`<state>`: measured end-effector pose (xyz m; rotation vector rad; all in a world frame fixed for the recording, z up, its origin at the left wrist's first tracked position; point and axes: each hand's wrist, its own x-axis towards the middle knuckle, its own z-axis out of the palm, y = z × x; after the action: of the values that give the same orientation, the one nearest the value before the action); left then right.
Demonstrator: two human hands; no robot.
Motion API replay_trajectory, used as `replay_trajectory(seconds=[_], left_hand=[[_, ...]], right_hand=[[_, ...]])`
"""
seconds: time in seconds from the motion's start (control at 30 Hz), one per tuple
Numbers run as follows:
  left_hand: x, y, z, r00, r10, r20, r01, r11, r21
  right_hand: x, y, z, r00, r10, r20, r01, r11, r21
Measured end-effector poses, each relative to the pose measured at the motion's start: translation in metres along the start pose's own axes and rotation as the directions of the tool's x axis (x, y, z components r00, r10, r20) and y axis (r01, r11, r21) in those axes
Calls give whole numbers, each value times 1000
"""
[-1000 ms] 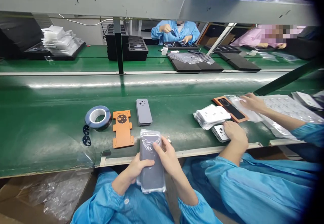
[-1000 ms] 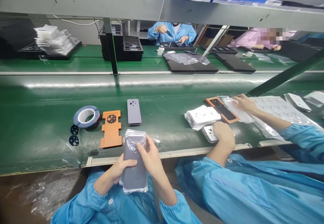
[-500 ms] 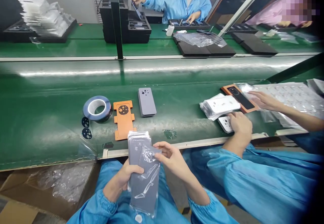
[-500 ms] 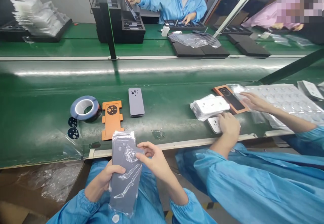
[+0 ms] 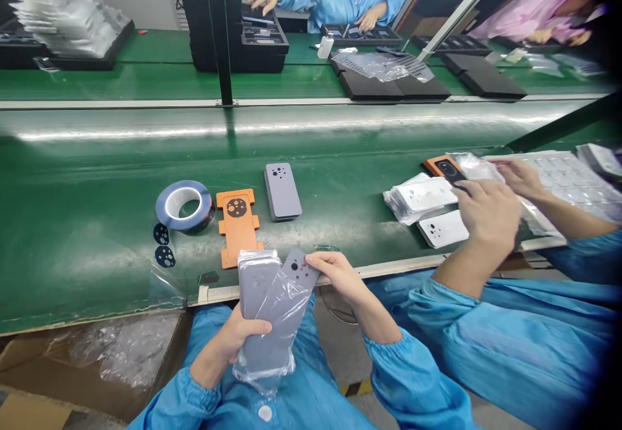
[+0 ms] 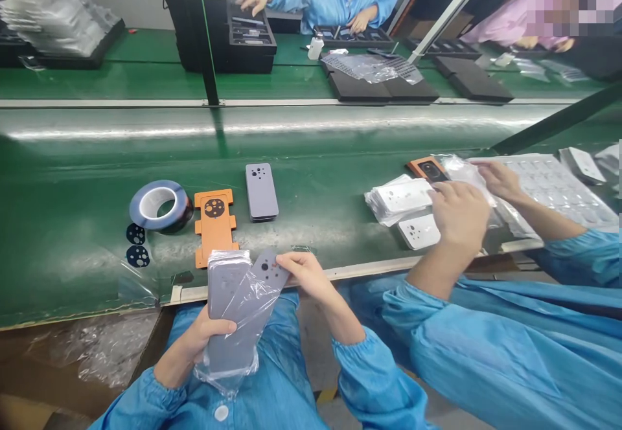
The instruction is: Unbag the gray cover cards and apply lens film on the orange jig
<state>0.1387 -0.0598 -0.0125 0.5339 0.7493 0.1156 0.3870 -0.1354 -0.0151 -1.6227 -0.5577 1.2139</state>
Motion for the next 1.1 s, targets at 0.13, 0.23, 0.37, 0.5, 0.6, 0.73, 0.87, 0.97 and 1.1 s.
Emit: replay_trajectory(seconds=[0.13, 0.23, 0.37, 0.5, 0.6, 0.73, 0.87, 0.97, 1.1], left_hand=[[-9, -2, -8, 997, -18, 72, 19, 1000, -8], [-19, -3, -16, 999, -21, 31, 22, 1000, -18], [-29, 0, -25, 1000, 21, 15, -21, 999, -45], [-29, 4, -26, 995, 82, 55, -78, 995, -62], [-27, 5, -24, 992, 104, 76, -97, 992, -84], [-21, 0, -22, 986, 122, 114, -110, 989, -103], [-15, -1, -20, 978, 147, 150, -134, 986, -97], [-13, 2, -15, 976, 152, 155, -140, 986, -87], [-13, 10, -10, 969, 189, 161, -171, 978, -121]], right_hand=[[32, -9, -33, 979, -86, -183, 73, 994, -81], [51, -17, -49, 974, -125, -187, 99, 985, -142], [64, -21, -45, 982, -169, -82, 148, 965, -216], [68, -18, -29, 976, -213, -43, 196, 949, -248], [69, -25, -25, 966, -246, -81, 220, 944, -246], [89, -54, -30, 926, -343, -158, 297, 920, -258], [143, -95, -30, 879, -449, -160, 380, 862, -334], [186, -117, -22, 862, -489, -133, 396, 814, -425], [217, -125, -10, 849, -517, -106, 390, 750, -534]])
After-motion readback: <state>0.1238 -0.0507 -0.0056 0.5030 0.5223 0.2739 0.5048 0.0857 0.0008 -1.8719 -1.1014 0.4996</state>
